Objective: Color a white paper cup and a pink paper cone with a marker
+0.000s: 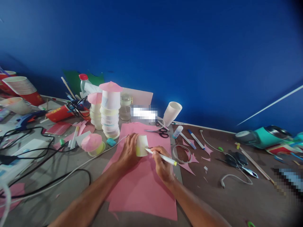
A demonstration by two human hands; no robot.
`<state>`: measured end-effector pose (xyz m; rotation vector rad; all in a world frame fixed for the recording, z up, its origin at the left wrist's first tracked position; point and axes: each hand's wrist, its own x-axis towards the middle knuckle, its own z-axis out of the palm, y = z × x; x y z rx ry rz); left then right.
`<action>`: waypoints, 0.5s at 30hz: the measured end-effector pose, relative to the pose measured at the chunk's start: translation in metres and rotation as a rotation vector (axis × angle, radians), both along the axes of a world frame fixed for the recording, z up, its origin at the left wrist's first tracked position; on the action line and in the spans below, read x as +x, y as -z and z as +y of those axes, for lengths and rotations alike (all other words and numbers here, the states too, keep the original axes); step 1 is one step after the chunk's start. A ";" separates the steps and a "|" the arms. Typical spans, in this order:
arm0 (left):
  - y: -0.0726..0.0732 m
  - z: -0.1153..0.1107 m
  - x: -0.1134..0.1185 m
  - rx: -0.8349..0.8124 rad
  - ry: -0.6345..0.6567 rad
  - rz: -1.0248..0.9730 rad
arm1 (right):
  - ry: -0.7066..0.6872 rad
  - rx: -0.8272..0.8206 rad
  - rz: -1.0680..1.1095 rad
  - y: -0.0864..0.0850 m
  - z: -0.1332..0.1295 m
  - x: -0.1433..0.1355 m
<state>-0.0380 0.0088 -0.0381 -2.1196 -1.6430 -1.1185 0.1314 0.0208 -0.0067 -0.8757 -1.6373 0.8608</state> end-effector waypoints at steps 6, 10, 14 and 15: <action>-0.001 -0.001 0.000 0.020 -0.001 -0.002 | -0.065 -0.060 0.014 -0.002 -0.004 0.001; 0.002 -0.001 -0.001 0.005 0.011 -0.019 | 0.042 -0.122 0.125 0.004 -0.003 0.000; 0.002 -0.003 -0.002 -0.031 0.016 -0.035 | 0.112 -0.152 0.192 0.011 0.003 -0.002; 0.002 -0.004 -0.002 -0.039 0.011 -0.039 | 0.101 -0.155 0.187 0.012 0.004 -0.003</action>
